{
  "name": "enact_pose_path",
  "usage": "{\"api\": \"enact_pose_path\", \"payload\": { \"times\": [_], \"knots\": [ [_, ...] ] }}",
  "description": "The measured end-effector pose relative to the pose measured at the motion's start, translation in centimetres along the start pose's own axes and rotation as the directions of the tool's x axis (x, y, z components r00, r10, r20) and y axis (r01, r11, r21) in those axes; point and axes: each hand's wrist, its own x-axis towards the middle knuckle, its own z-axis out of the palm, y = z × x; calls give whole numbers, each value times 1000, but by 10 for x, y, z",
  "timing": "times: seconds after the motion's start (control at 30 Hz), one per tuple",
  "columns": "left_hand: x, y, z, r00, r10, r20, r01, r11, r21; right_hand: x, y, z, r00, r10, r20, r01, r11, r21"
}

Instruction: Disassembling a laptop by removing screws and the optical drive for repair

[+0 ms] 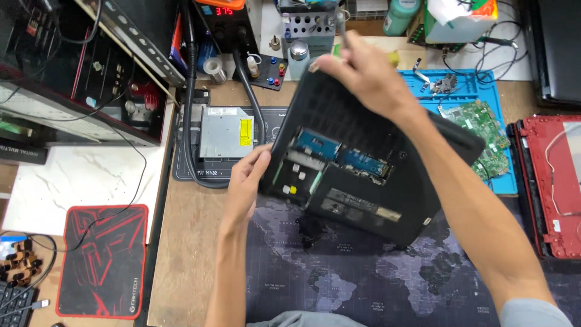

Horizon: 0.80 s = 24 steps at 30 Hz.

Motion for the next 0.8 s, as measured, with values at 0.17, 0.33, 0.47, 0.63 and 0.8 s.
{"api": "enact_pose_path", "payload": {
  "times": [0.17,0.33,0.47,0.63,0.8],
  "knots": [
    [-15,-37,-11,996,-8,84,38,932,-361,0,56,-16,968,51,-247,-2,981,192],
    [-12,-54,13,972,-236,-11,230,954,-193,-27,57,-15,917,233,-323,19,784,620],
    [1,-56,10,989,-7,-146,-7,996,-92,-69,91,11,760,421,-495,57,716,696],
    [64,-71,1,996,35,-80,-38,998,-42,-155,135,31,676,405,-615,163,733,661],
    [152,-94,18,969,165,185,-223,903,366,-237,131,58,497,670,-551,83,596,799]
  ]
}}
